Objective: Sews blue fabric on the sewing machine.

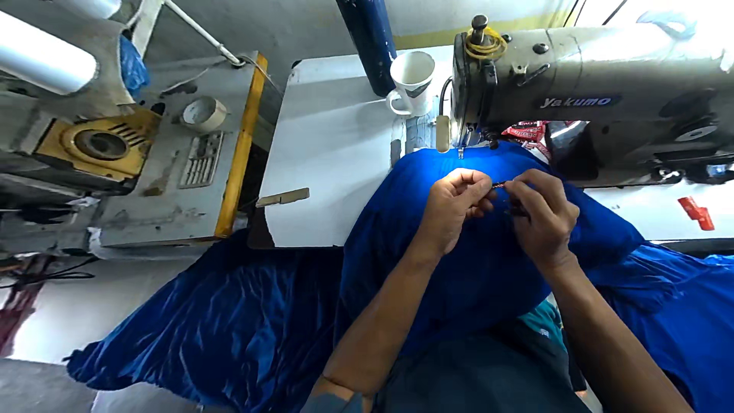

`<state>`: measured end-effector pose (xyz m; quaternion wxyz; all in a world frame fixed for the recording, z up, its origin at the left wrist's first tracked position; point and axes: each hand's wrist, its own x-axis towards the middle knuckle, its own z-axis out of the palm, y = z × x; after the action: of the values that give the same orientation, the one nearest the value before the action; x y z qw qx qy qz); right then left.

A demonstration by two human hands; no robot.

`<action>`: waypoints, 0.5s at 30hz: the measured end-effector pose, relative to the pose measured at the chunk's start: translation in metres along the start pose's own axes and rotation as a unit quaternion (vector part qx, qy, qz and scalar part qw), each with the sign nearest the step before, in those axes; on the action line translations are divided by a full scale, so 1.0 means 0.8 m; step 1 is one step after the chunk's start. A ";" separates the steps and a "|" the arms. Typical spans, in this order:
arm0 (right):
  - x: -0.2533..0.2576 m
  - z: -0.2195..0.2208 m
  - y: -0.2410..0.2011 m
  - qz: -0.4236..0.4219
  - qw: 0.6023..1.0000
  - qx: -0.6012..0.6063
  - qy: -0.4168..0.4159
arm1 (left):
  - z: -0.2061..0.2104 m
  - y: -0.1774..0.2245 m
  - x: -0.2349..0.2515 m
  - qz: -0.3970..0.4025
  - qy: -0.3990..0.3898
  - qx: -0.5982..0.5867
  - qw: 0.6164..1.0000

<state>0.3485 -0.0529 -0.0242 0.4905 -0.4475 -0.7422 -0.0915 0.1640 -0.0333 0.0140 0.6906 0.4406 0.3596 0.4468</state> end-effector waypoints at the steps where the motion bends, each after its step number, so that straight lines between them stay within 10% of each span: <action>1: 0.000 0.001 -0.001 0.006 1.000 0.005 0.000 | -0.002 0.000 -0.001 0.020 0.001 0.022 1.000; 10: 0.024 -0.001 -0.010 0.228 0.940 0.209 -0.147 | -0.024 -0.008 -0.008 0.189 0.022 0.326 0.926; 15: 0.035 -0.004 -0.017 0.323 0.868 0.335 -0.175 | -0.036 0.000 -0.004 0.120 0.029 0.253 0.960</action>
<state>0.3369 -0.0466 0.0044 0.4754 -0.4795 -0.6157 0.4062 0.1368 -0.0279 0.0043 0.4872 0.6273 0.4255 0.4337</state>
